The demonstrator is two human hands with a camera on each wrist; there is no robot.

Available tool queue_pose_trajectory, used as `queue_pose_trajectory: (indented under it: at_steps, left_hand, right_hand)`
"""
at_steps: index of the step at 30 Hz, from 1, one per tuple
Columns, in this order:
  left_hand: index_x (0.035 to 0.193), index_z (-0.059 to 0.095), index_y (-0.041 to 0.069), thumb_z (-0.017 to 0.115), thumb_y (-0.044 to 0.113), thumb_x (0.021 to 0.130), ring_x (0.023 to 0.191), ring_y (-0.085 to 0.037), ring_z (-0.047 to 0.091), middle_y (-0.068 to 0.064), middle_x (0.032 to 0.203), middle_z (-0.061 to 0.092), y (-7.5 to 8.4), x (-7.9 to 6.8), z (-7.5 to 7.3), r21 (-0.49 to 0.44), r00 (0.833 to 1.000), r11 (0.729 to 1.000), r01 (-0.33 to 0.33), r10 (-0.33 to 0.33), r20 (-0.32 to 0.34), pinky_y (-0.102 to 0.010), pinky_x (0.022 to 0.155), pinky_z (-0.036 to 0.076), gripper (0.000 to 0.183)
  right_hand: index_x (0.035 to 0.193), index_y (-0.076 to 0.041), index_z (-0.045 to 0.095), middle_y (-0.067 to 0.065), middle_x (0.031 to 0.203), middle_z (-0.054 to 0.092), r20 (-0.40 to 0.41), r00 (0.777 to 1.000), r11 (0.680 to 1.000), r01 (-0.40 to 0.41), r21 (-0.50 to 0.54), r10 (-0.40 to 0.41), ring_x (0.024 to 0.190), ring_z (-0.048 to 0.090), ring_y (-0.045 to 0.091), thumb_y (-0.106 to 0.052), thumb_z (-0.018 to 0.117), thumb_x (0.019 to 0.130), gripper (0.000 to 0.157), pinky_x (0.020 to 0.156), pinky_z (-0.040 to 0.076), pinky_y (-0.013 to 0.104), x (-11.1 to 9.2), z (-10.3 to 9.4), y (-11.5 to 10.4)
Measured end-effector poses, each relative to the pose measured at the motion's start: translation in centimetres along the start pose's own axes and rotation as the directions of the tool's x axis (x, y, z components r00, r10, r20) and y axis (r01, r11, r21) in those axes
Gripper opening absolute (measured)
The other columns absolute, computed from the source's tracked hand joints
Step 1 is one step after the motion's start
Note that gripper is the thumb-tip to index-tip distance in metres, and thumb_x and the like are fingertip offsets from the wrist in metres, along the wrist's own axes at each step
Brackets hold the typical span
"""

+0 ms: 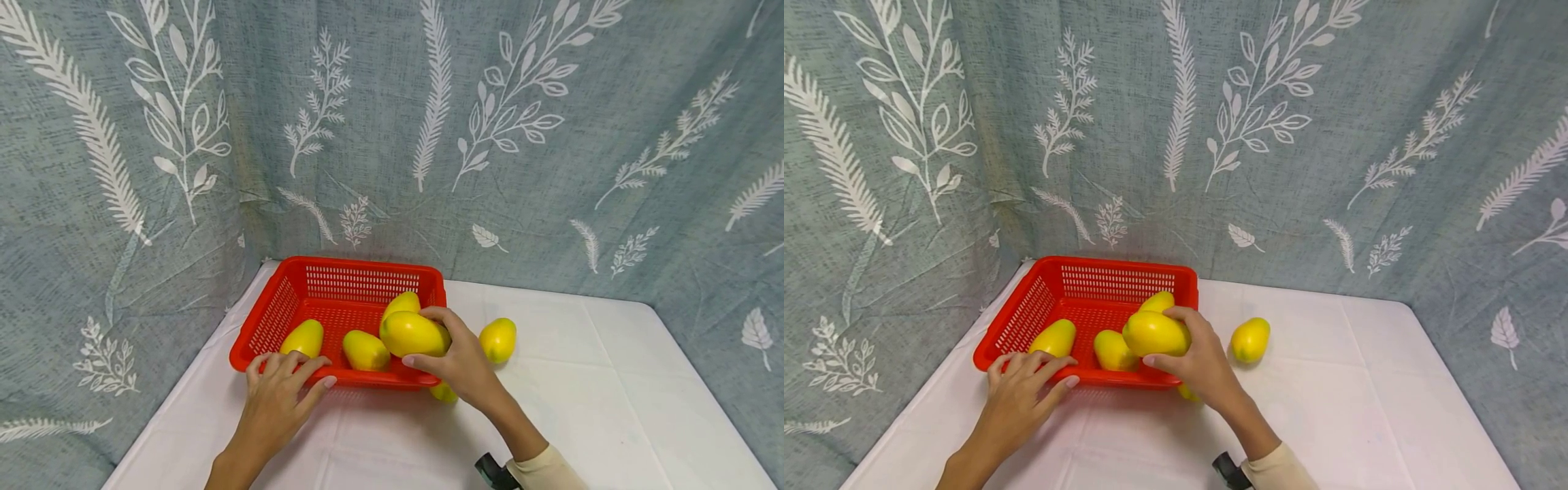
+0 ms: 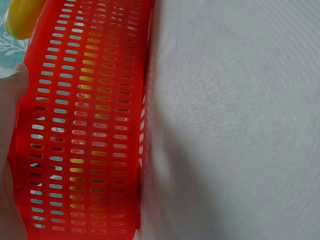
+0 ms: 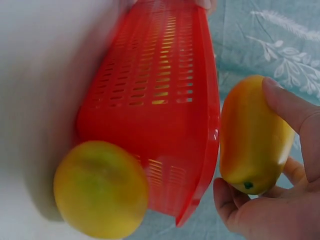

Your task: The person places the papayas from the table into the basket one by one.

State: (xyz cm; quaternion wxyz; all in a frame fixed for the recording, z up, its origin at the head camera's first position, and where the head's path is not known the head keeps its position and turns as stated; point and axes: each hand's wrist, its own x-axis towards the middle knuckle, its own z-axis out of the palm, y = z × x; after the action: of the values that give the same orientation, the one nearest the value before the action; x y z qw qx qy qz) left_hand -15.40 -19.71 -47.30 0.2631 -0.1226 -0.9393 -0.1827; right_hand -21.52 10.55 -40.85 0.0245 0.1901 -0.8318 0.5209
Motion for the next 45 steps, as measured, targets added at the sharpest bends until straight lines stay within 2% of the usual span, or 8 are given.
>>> queue_pose_trajectory:
  at_steps: [4,12,17,22,30,36,45]
  left_hand:
    - [0.117,0.077,0.025,0.080,0.040,0.092,0.103,-0.029,0.055,-0.001,0.104,0.063,0.0,0.0,0.0,-0.005,1.000,1.000,0.001,-0.001,-0.001,-0.061,0.103,0.028,0.030]
    - [0.117,0.077,0.024,0.081,0.039,0.091,0.103,-0.028,0.054,-0.001,0.103,0.062,0.0,0.0,0.0,0.004,1.000,1.000,-0.015,0.015,-0.012,-0.060,0.102,0.028,0.030]
    - [0.117,0.077,0.023,0.081,0.040,0.092,0.104,-0.029,0.054,-0.002,0.103,0.062,0.1,0.0,0.0,0.002,1.000,1.000,0.004,-0.004,0.003,-0.061,0.103,0.028,0.030]
    - [0.117,0.077,0.023,0.080,0.041,0.092,0.105,-0.030,0.055,-0.002,0.103,0.063,0.1,0.1,-0.1,0.003,1.000,1.000,0.019,-0.019,0.020,-0.061,0.104,0.027,0.031]
    - [0.117,0.078,0.022,0.080,0.042,0.093,0.106,-0.031,0.055,-0.003,0.105,0.064,0.1,0.1,0.0,0.005,0.999,1.000,0.028,-0.028,0.034,-0.062,0.105,0.027,0.032]
    - [0.115,0.077,0.025,0.080,0.041,0.092,0.104,-0.030,0.056,-0.001,0.103,0.063,0.1,0.1,0.1,0.000,1.000,1.000,0.015,-0.015,0.013,-0.061,0.103,0.028,0.029]
    - [0.115,0.077,0.024,0.083,0.039,0.090,0.103,-0.030,0.056,0.000,0.100,0.063,0.2,0.1,0.1,-0.005,1.000,1.000,0.006,-0.006,-0.010,-0.062,0.102,0.028,0.029]
  right_hand:
    - [0.140,-0.022,0.059,-0.002,0.137,0.063,-0.012,1.000,0.999,-0.010,-0.036,0.010,0.115,0.061,0.023,-0.033,0.095,0.080,0.071,0.101,0.050,0.046,0.1,0.3,-0.2]
    - [0.145,-0.015,0.058,0.010,0.147,0.060,-0.011,1.000,0.998,0.025,-0.065,-0.026,0.130,0.058,0.029,-0.029,0.092,0.084,0.071,0.108,0.048,0.057,0.1,0.3,0.1]
    - [0.144,-0.015,0.059,0.007,0.144,0.061,-0.021,1.000,0.999,0.006,-0.033,-0.006,0.130,0.057,0.031,-0.023,0.091,0.085,0.068,0.108,0.047,0.055,0.0,0.1,0.2]
    - [0.144,-0.016,0.059,0.005,0.145,0.061,-0.031,0.999,0.999,-0.023,-0.026,0.022,0.132,0.057,0.034,-0.026,0.091,0.085,0.068,0.107,0.048,0.053,-0.1,-0.2,0.4]
    - [0.145,-0.015,0.058,0.004,0.147,0.062,-0.038,0.999,1.000,-0.018,0.003,0.018,0.132,0.058,0.029,-0.025,0.090,0.086,0.068,0.104,0.048,0.055,-0.4,-1.2,1.2]
    - [0.148,-0.012,0.056,0.007,0.146,0.062,-0.055,0.997,0.999,-0.050,0.015,0.051,0.132,0.056,0.032,-0.029,0.089,0.087,0.071,0.106,0.046,0.059,-0.7,-2.2,2.1]
    - [0.147,-0.019,0.056,0.005,0.145,0.061,-0.105,0.991,0.995,-0.091,-0.028,0.087,0.133,0.056,0.030,-0.028,0.088,0.088,0.067,0.107,0.048,0.053,-1.5,-3.7,3.0]
